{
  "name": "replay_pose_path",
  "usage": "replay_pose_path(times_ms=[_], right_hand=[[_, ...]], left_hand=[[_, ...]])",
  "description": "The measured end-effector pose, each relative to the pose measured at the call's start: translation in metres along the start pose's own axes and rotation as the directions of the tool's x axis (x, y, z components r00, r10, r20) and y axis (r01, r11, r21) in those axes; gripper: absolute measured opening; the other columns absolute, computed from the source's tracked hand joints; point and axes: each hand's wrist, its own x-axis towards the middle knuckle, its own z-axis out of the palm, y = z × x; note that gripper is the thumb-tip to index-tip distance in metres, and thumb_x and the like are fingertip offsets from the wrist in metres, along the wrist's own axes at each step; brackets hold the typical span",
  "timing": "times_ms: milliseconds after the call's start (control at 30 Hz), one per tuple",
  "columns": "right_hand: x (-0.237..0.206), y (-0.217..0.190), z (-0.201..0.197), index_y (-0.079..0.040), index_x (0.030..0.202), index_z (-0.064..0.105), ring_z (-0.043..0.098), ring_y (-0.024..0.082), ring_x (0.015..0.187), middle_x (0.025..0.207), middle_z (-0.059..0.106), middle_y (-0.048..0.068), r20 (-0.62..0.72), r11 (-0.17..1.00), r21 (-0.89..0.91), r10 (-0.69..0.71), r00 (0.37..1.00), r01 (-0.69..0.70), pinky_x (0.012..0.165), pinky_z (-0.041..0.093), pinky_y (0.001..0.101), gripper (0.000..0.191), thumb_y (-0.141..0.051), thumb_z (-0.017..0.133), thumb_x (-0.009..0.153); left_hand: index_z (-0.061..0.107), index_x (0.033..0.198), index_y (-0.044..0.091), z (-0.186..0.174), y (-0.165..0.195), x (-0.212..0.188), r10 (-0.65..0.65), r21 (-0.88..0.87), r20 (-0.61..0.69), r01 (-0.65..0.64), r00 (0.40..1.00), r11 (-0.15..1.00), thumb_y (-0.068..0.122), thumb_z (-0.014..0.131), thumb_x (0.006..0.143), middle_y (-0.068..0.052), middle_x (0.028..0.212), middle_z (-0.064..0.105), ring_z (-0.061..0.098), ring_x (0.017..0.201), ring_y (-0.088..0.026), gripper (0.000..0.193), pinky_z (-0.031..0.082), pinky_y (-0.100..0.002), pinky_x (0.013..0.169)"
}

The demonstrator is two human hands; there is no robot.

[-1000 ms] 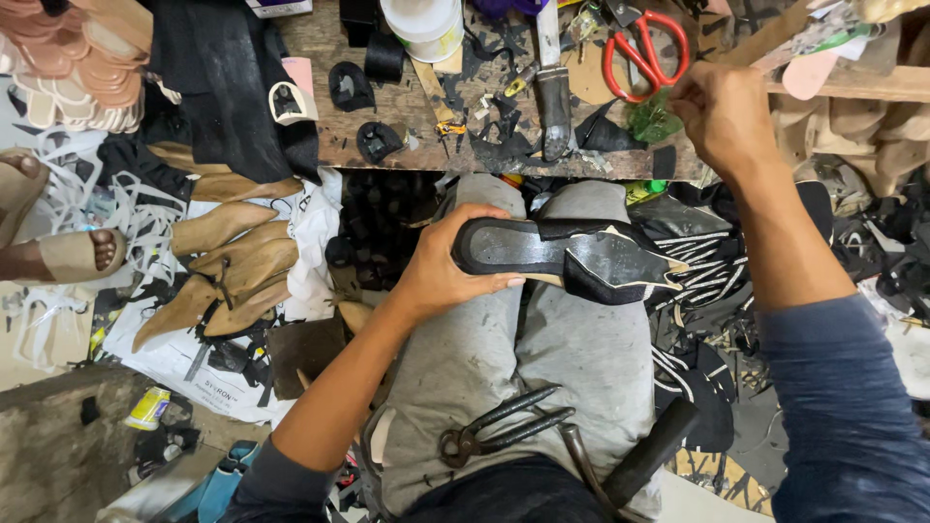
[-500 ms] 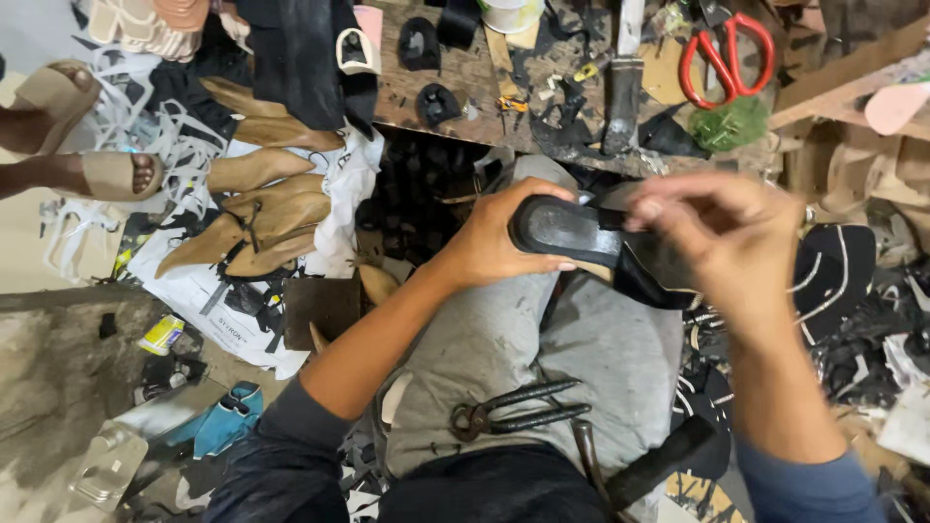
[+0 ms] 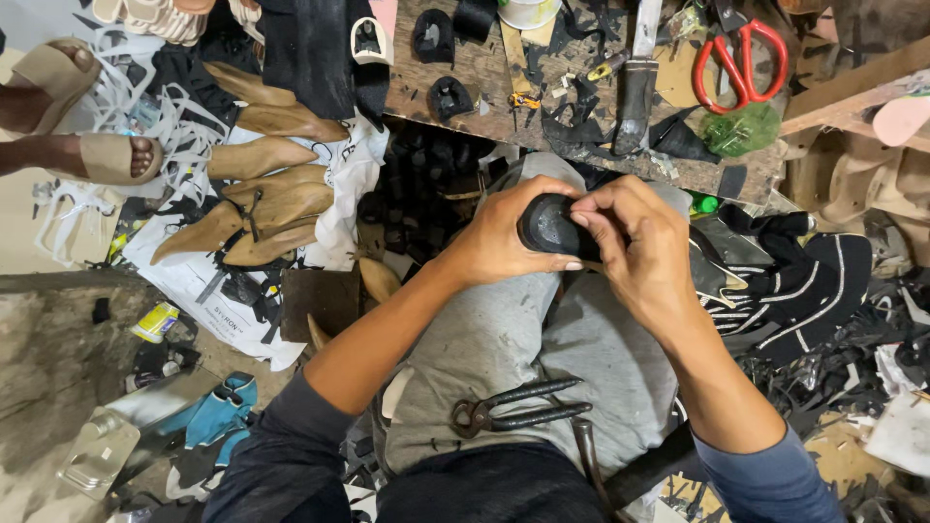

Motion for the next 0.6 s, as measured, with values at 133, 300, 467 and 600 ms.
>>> replay_pose_path(times_ms=[133, 300, 467, 600], right_hand=[[0.0004, -0.0035, -0.0014, 0.001, 0.101, 0.066, 0.067, 0.029, 0.087, 0.096, 0.063, 0.013, 0.084, 1.000, -0.006, -0.030, 0.996, 0.030, 0.076, 0.052, 0.0352, 0.012, 0.005, 0.072, 0.091], [-0.0017, -0.0043, -0.0024, 0.001, 0.101, 0.065, 0.065, 0.032, 0.089, 0.097, 0.062, 0.014, 0.137, 0.998, -0.017, -0.060, 0.989, 0.063, 0.076, 0.052, 0.0374, 0.013, 0.005, 0.072, 0.090], [-0.0036, -0.0060, 0.0028, 0.001, 0.100, 0.064, 0.065, 0.033, 0.093, 0.097, 0.062, 0.014, 0.113, 0.979, -0.085, -0.175, 0.978, 0.185, 0.080, 0.054, 0.0399, 0.018, 0.008, 0.071, 0.086], [-0.0054, -0.0109, 0.0054, -0.001, 0.101, 0.065, 0.064, 0.033, 0.089, 0.097, 0.062, 0.014, 0.154, 0.952, -0.183, -0.217, 0.964, 0.244, 0.075, 0.053, 0.0411, 0.025, 0.009, 0.072, 0.079]], left_hand=[[0.057, 0.132, 0.009, -0.0009, -0.0022, -0.0003, 0.018, -0.008, 0.009, -0.018, 1.000, 1.000, 0.032, 0.099, 0.069, -0.011, 0.125, 0.071, 0.072, 0.117, -0.028, 0.079, 0.057, -0.037, 0.099], [0.056, 0.131, 0.009, -0.0006, -0.0044, 0.0019, 0.043, 0.002, 0.012, -0.043, 0.999, 0.999, 0.033, 0.098, 0.070, -0.011, 0.127, 0.071, 0.071, 0.119, -0.030, 0.078, 0.056, -0.037, 0.100], [0.058, 0.130, 0.010, 0.0004, -0.0068, 0.0016, -0.018, -0.012, 0.026, 0.018, 1.000, 1.000, 0.028, 0.097, 0.067, -0.011, 0.123, 0.072, 0.073, 0.115, -0.029, 0.077, 0.057, -0.037, 0.098], [0.058, 0.130, 0.011, -0.0001, -0.0054, 0.0017, 0.015, -0.022, 0.008, -0.015, 1.000, 1.000, 0.023, 0.096, 0.069, -0.010, 0.122, 0.072, 0.073, 0.114, -0.028, 0.073, 0.058, -0.036, 0.099]])
